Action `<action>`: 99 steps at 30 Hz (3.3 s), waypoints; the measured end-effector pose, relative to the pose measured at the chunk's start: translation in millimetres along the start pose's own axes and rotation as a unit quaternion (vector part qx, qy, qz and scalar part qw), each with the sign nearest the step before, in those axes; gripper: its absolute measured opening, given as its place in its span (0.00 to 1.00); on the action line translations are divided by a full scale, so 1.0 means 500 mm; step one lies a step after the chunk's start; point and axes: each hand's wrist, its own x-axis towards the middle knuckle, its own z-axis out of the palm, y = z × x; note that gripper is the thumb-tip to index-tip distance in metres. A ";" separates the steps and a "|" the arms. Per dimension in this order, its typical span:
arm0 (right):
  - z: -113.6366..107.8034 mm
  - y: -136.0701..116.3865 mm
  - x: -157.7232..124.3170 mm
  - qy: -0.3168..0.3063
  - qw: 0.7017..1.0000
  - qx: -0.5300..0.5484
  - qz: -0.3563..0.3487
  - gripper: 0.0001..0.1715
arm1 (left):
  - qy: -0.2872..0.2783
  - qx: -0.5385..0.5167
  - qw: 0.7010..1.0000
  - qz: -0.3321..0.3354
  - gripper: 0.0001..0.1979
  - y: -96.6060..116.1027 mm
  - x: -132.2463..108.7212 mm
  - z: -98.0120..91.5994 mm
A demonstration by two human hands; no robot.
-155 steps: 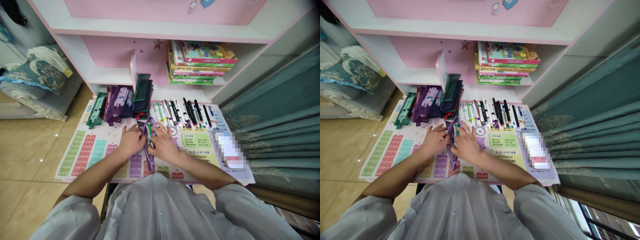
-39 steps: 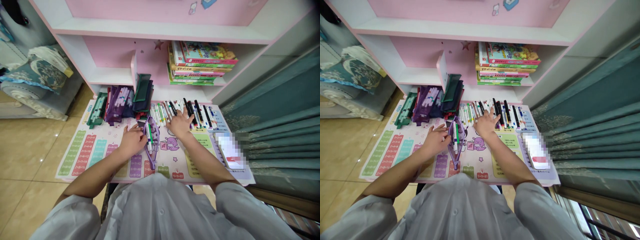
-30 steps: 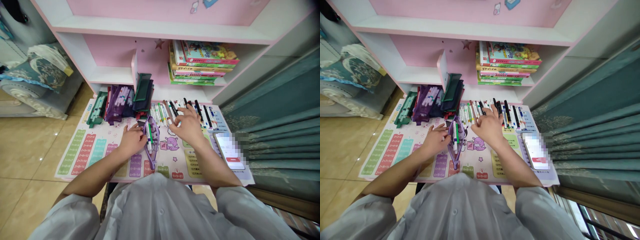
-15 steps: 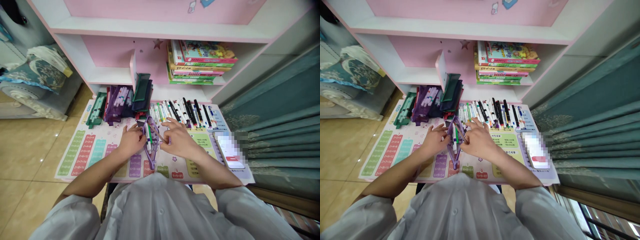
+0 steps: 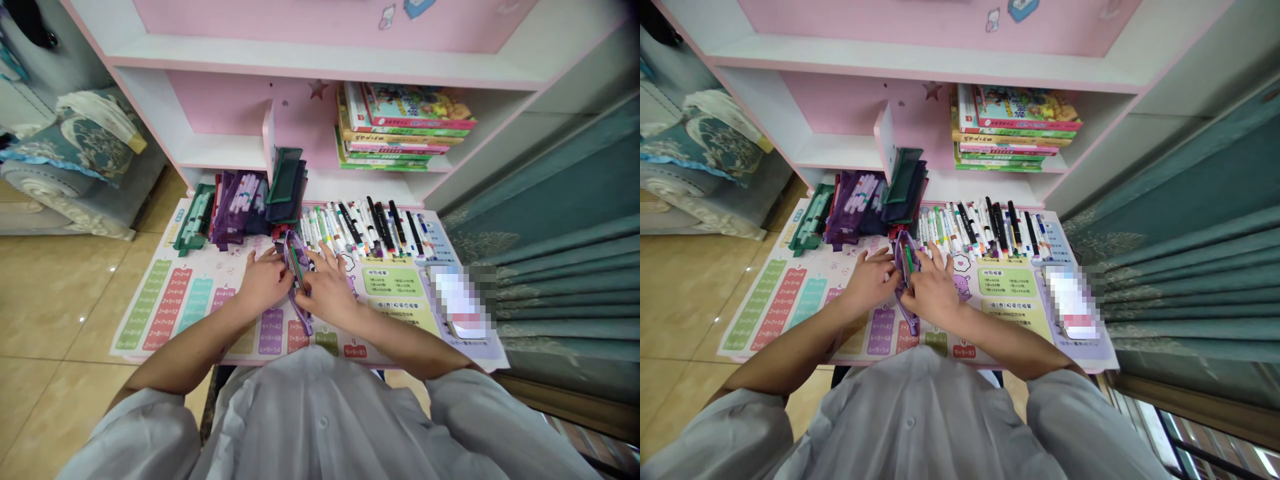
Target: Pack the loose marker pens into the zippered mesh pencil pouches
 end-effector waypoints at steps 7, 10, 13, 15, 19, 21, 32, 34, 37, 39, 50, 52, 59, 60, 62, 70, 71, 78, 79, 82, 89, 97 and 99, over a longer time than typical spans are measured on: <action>0.017 -0.005 -0.007 0.006 0.999 -0.018 -0.033 0.08 | 0.002 0.003 1.000 0.004 0.15 -0.004 0.001 0.006; 0.025 -0.002 -0.008 0.003 0.999 -0.027 -0.045 0.13 | 0.002 0.010 1.000 0.005 0.15 -0.006 0.002 0.008; 0.020 0.003 -0.006 0.009 0.998 -0.031 -0.058 0.14 | 0.000 0.013 1.000 0.003 0.15 -0.006 0.002 0.007; 0.015 0.006 -0.003 0.008 0.997 -0.034 -0.070 0.14 | -0.001 0.011 1.000 0.002 0.15 -0.005 0.002 0.006; 0.013 0.008 -0.002 -0.001 0.996 -0.037 -0.077 0.15 | 0.005 0.012 1.000 0.001 0.15 -0.004 0.001 0.005; 0.015 0.007 -0.001 -0.001 0.996 -0.036 -0.082 0.16 | 0.007 0.012 1.000 0.003 0.15 -0.005 0.001 0.005; 0.001 0.035 0.017 0.026 0.995 -0.002 -0.095 0.13 | 0.003 0.005 1.000 -0.006 0.15 -0.007 0.001 0.004; -0.001 0.061 0.040 0.085 0.995 0.006 -0.048 0.13 | 0.007 0.004 1.000 -0.006 0.16 -0.008 0.001 0.005; 0.009 0.115 0.081 0.161 0.984 -0.018 0.069 0.12 | 0.011 0.009 1.000 -0.006 0.16 -0.010 0.002 0.007; 0.023 0.148 0.104 0.171 0.977 -0.038 0.123 0.12 | 0.013 0.009 1.000 -0.006 0.16 -0.011 0.002 0.008; 0.062 0.188 0.127 0.141 0.972 -0.098 0.159 0.17 | 0.011 0.003 1.000 -0.010 0.16 -0.009 0.002 0.009; 0.062 0.187 0.127 0.139 0.971 -0.109 0.159 0.17 | 0.012 0.006 1.000 -0.008 0.16 -0.010 0.002 0.010; 0.057 0.177 0.123 0.137 0.969 -0.138 0.150 0.19 | 0.011 0.007 1.000 -0.005 0.16 -0.009 0.002 0.008; 0.055 0.175 0.123 0.134 0.970 -0.138 0.150 0.18 | 0.011 0.007 1.000 -0.006 0.16 -0.008 0.002 0.008; 0.051 0.172 0.122 0.125 0.971 -0.138 0.149 0.17 | 0.011 0.009 1.000 -0.008 0.16 -0.007 0.001 0.007; 0.036 0.167 0.117 0.107 0.976 -0.113 0.151 0.17 | 0.011 0.008 1.000 -0.008 0.16 -0.010 0.001 0.008; 0.032 0.164 0.115 0.107 0.977 -0.107 0.149 0.16 | 0.011 0.008 1.000 -0.009 0.16 -0.010 0.001 0.008; -0.029 0.106 0.074 0.153 0.982 -0.060 0.098 0.09 | 0.012 0.008 1.000 -0.007 0.16 -0.009 0.001 0.006; -0.040 0.095 0.062 0.157 0.982 -0.047 0.088 0.09 | 0.011 0.006 1.000 -0.007 0.16 -0.008 0.000 0.005; -0.070 0.062 0.025 0.154 0.987 -0.007 0.043 0.09 | 0.005 0.003 1.000 -0.010 0.16 -0.004 0.000 0.000; -0.067 0.020 -0.018 0.102 0.994 0.007 -0.039 0.07 | -0.005 -0.004 1.000 -0.011 0.16 -0.002 0.000 -0.002; 0.004 0.009 -0.006 0.065 0.995 -0.041 -0.059 0.08 | -0.008 0.011 1.000 -0.002 0.15 -0.005 0.001 -0.001; 0.011 0.006 -0.006 0.037 0.997 -0.048 -0.055 0.09 | -0.004 0.013 1.000 -0.001 0.14 -0.006 0.001 0.000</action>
